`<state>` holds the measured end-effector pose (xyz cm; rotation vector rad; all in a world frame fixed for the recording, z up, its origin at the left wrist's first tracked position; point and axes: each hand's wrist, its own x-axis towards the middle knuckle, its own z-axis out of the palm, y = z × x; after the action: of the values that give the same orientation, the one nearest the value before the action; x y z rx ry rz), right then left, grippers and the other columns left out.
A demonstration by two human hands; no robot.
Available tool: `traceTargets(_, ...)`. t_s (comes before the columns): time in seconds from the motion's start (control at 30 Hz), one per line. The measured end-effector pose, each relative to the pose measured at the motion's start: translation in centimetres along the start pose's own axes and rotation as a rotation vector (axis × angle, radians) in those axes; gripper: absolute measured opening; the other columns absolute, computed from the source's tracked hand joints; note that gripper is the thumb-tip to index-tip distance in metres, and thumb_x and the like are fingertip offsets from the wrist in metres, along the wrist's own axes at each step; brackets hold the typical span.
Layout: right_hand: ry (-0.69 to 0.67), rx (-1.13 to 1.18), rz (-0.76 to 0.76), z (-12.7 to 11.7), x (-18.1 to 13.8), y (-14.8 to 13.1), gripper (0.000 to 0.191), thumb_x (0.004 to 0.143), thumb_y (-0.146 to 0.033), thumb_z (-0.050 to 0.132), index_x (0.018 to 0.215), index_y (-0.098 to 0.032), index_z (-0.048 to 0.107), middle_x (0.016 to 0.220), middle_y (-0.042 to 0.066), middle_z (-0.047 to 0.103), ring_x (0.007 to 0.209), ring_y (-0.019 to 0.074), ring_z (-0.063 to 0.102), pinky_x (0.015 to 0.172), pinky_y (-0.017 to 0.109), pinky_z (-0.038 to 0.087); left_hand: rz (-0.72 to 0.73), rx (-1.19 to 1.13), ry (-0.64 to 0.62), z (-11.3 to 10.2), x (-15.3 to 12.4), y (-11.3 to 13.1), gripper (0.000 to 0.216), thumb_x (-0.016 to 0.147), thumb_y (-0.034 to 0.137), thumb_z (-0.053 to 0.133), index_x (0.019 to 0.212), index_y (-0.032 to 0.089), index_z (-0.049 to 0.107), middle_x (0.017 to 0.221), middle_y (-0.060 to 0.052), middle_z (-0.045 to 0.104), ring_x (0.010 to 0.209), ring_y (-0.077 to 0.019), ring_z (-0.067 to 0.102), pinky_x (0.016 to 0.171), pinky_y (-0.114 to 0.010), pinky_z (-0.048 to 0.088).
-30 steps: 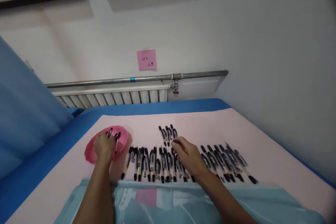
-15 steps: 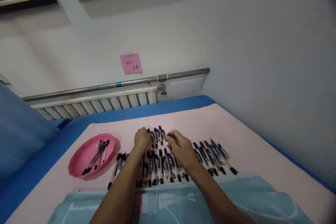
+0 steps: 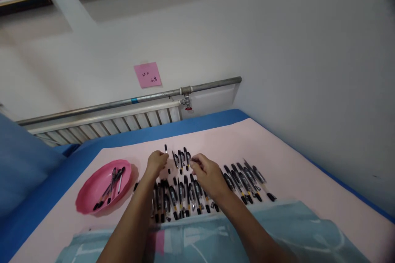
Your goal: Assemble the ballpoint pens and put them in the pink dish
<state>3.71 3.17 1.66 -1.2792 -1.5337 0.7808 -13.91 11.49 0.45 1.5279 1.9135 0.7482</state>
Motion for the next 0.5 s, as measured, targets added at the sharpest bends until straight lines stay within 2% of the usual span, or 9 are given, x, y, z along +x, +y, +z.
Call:
traceTargets(0.1, -0.025, -0.016, 0.032, 0.4, 0.0, 0.3, 0.021, 0.079, -0.032, 0.043, 0.081, -0.018, 0.06, 0.068, 0.001, 0.059, 0.067, 0.0146, 0.055, 0.062, 0.024, 0.039, 0.124, -0.192, -0.052, 0.2, -2.9, 0.9, 0.019, 0.07, 0.033, 0.051, 0.073, 0.016, 0.059, 0.067, -0.004, 0.063, 0.061, -0.0136, 0.058, 0.055, -0.022, 0.044)
traceTargets(0.2, -0.029, 0.043, 0.075, 0.9, 0.1, 0.7, 0.028, 0.081, -0.038, 0.04, 0.082, -0.018, 0.059, 0.072, 0.002, 0.061, 0.068, 0.0151, 0.055, 0.063, 0.026, 0.04, 0.31, -0.385, -0.214, 1.2, -5.9, 2.3, 0.012, 0.063, 0.029, 0.06, 0.063, 0.018, 0.058, 0.056, 0.002, 0.057, 0.054, -0.0116, 0.052, 0.052, -0.02, 0.041)
traceTargets(0.3, 0.039, 0.089, 0.129, 1.1, 0.3, 1.0, 0.028, 0.08, -0.038, 0.039, 0.072, -0.017, 0.055, 0.068, 0.002, 0.06, 0.067, 0.0149, 0.055, 0.062, 0.026, 0.042, 0.408, -0.442, -0.369, 1.6, -7.0, 3.2, 0.007, 0.062, 0.026, 0.062, 0.063, 0.018, 0.062, 0.062, 0.0, 0.061, 0.06, -0.0124, 0.053, 0.056, -0.02, 0.04)
traceTargets(0.37, 0.087, 0.19, 0.194, 1.1, 0.4, 1.1, 0.027, 0.08, -0.039, 0.039, 0.07, -0.017, 0.052, 0.067, 0.001, 0.059, 0.062, 0.0138, 0.055, 0.057, 0.025, 0.043, 0.357, -0.329, -0.337, 1.4, -5.9, 3.2, 0.013, 0.066, 0.029, 0.059, 0.073, 0.019, 0.064, 0.07, -0.001, 0.064, 0.064, -0.0136, 0.057, 0.057, -0.021, 0.042)
traceTargets(0.4, 0.1, 0.26, 0.228, 1.0, 0.5, 1.2, 0.027, 0.079, -0.039, 0.039, 0.071, -0.017, 0.051, 0.067, 0.002, 0.059, 0.058, 0.013, 0.055, 0.054, 0.024, 0.044, 0.307, -0.238, -0.274, 1.2, -4.9, 2.9, 0.017, 0.068, 0.03, 0.056, 0.078, 0.019, 0.064, 0.073, -0.002, 0.065, 0.064, -0.0141, 0.058, 0.056, -0.021, 0.042)
traceTargets(0.43, 0.106, 0.329, 0.256, 1.0, 0.5, 1.2, 0.027, 0.079, -0.04, 0.039, 0.072, -0.017, 0.05, 0.068, 0.002, 0.059, 0.055, 0.0122, 0.055, 0.05, 0.023, 0.043, 0.233, -0.094, -0.157, 1.0, -3.6, 2.6, 0.019, 0.071, 0.031, 0.052, 0.08, 0.019, 0.063, 0.073, -0.003, 0.065, 0.064, -0.0142, 0.059, 0.056, -0.022, 0.042)
traceTargets(0.5, 0.115, 0.408, 0.282, 0.9, 0.6, 1.1, 0.027, 0.078, -0.041, 0.04, 0.072, -0.017, 0.05, 0.07, 0.003, 0.059, 0.05, 0.0108, 0.053, 0.044, 0.022, 0.043, 0.144, 0.039, -0.045, 0.8, -0.9, 1.7, 0.019, 0.072, 0.026, 0.048, 0.079, 0.016, 0.062, 0.076, -0.007, 0.067, 0.068, -0.0169, 0.061, 0.059, -0.024, 0.043)
